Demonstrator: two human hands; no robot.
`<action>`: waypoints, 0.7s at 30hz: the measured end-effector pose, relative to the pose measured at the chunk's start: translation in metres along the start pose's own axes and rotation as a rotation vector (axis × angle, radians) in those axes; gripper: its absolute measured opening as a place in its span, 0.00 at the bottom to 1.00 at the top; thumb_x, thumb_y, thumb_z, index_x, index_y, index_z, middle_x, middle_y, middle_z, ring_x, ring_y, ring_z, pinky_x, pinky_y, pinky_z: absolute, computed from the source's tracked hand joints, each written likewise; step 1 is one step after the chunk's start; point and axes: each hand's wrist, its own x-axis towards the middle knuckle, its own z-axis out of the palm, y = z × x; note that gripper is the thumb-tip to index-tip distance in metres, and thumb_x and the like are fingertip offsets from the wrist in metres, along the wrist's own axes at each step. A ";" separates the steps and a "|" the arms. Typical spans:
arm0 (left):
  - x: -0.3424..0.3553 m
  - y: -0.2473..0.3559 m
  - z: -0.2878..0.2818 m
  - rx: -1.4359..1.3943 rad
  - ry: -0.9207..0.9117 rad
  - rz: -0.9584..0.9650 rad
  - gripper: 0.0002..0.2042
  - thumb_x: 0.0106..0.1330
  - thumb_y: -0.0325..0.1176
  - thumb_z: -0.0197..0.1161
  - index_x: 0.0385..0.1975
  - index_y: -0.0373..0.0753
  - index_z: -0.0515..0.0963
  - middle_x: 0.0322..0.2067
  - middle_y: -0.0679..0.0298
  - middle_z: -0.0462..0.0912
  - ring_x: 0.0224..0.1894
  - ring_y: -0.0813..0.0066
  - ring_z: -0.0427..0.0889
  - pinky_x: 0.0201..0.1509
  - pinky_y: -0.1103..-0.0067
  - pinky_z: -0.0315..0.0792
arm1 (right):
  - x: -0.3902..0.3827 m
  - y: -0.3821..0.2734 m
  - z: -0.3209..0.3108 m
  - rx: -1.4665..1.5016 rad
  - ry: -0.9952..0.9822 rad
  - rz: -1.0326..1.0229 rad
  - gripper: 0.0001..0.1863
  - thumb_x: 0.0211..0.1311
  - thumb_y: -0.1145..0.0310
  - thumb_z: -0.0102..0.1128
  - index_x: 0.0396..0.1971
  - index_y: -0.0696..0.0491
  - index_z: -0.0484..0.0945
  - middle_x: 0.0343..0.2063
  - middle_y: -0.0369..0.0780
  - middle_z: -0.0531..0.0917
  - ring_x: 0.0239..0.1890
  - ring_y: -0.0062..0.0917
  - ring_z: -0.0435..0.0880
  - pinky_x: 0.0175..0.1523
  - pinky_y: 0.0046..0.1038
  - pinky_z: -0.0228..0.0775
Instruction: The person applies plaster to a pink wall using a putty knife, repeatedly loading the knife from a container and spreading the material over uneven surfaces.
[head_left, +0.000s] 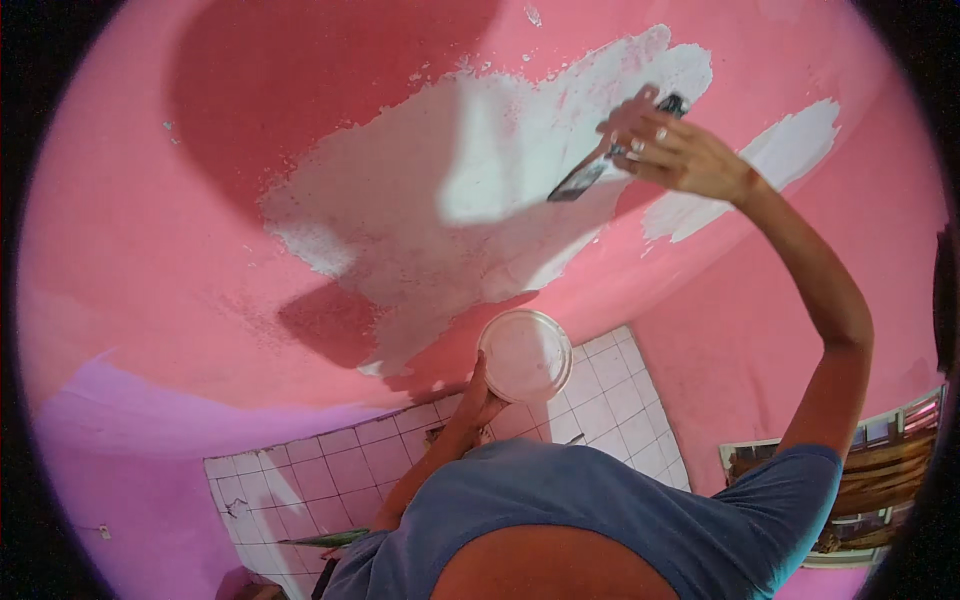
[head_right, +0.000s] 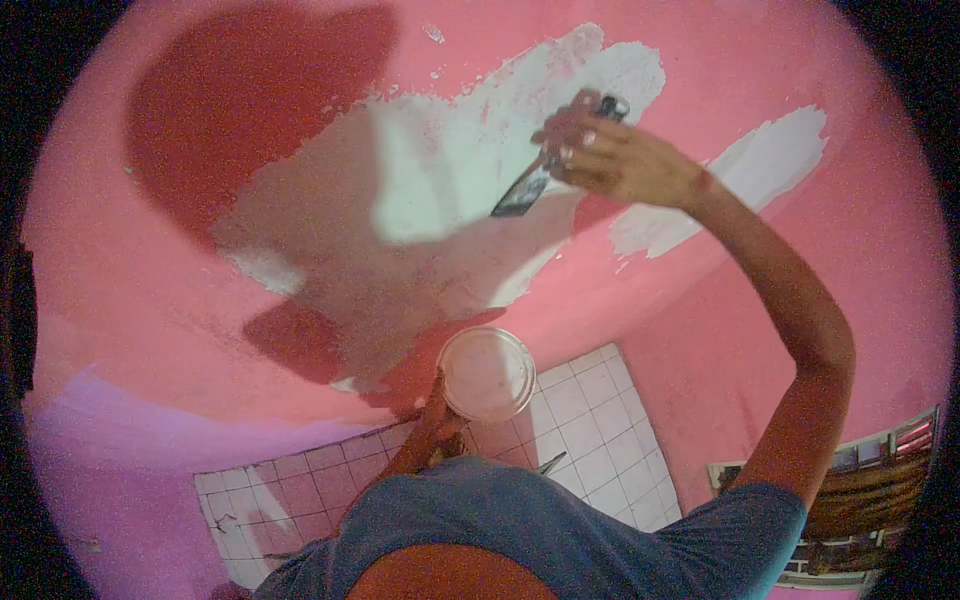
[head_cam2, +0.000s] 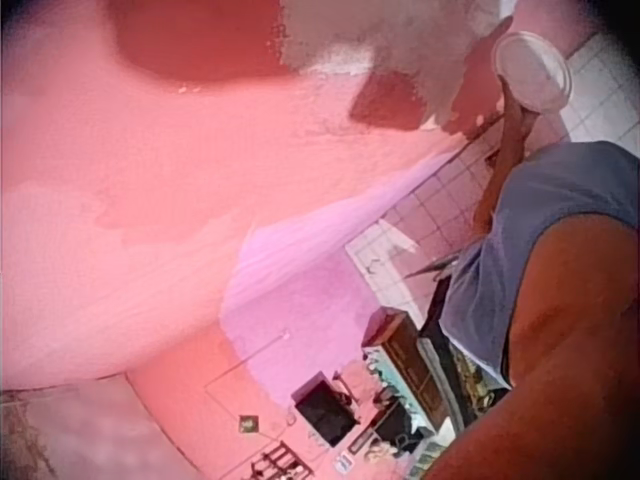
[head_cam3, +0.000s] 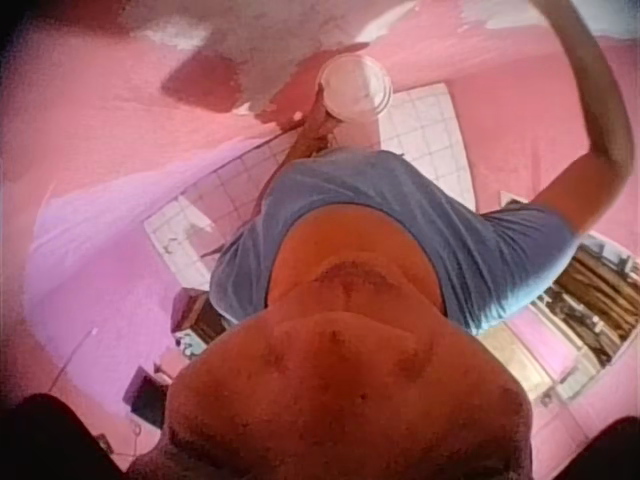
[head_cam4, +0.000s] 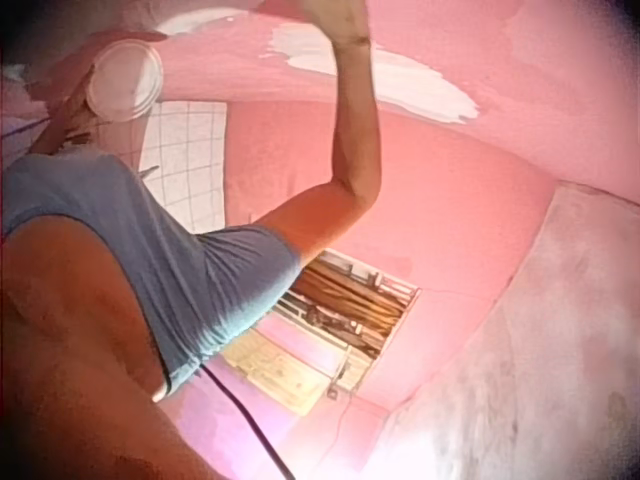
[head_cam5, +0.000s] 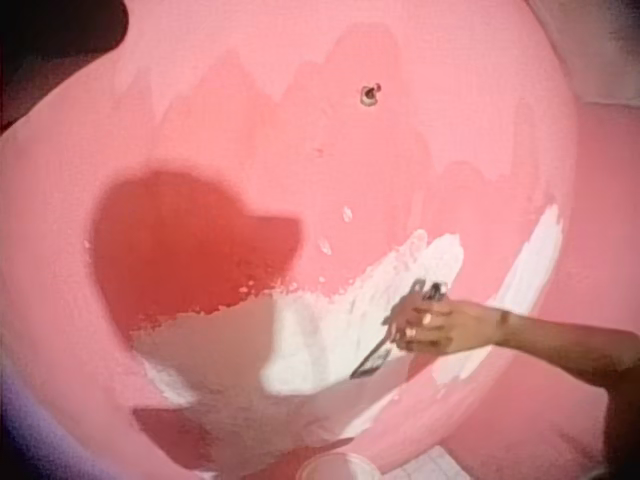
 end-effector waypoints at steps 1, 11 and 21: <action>0.000 0.000 0.000 -0.013 -0.007 -0.007 0.37 0.63 0.64 0.39 0.65 0.44 0.48 0.63 0.57 0.57 0.64 0.59 0.60 0.64 0.58 0.59 | -0.003 0.011 -0.006 -0.028 -0.024 0.016 0.23 0.49 0.70 0.53 0.50 0.47 0.73 0.54 0.34 0.70 0.56 0.28 0.68 0.65 0.32 0.58; 0.002 0.005 0.001 0.012 -0.043 0.020 0.38 0.63 0.64 0.39 0.66 0.44 0.48 0.64 0.56 0.56 0.64 0.59 0.59 0.66 0.61 0.57 | -0.013 0.033 -0.066 -0.127 0.100 0.031 0.27 0.43 0.71 0.56 0.51 0.44 0.74 0.47 0.31 0.73 0.55 0.29 0.70 0.62 0.30 0.62; -0.003 0.005 0.010 -0.024 -0.082 0.006 0.38 0.63 0.65 0.38 0.66 0.45 0.48 0.64 0.57 0.56 0.64 0.58 0.60 0.65 0.58 0.58 | 0.025 0.029 -0.036 -0.047 0.038 -0.009 0.25 0.44 0.73 0.57 0.48 0.47 0.73 0.54 0.35 0.70 0.58 0.29 0.68 0.65 0.33 0.60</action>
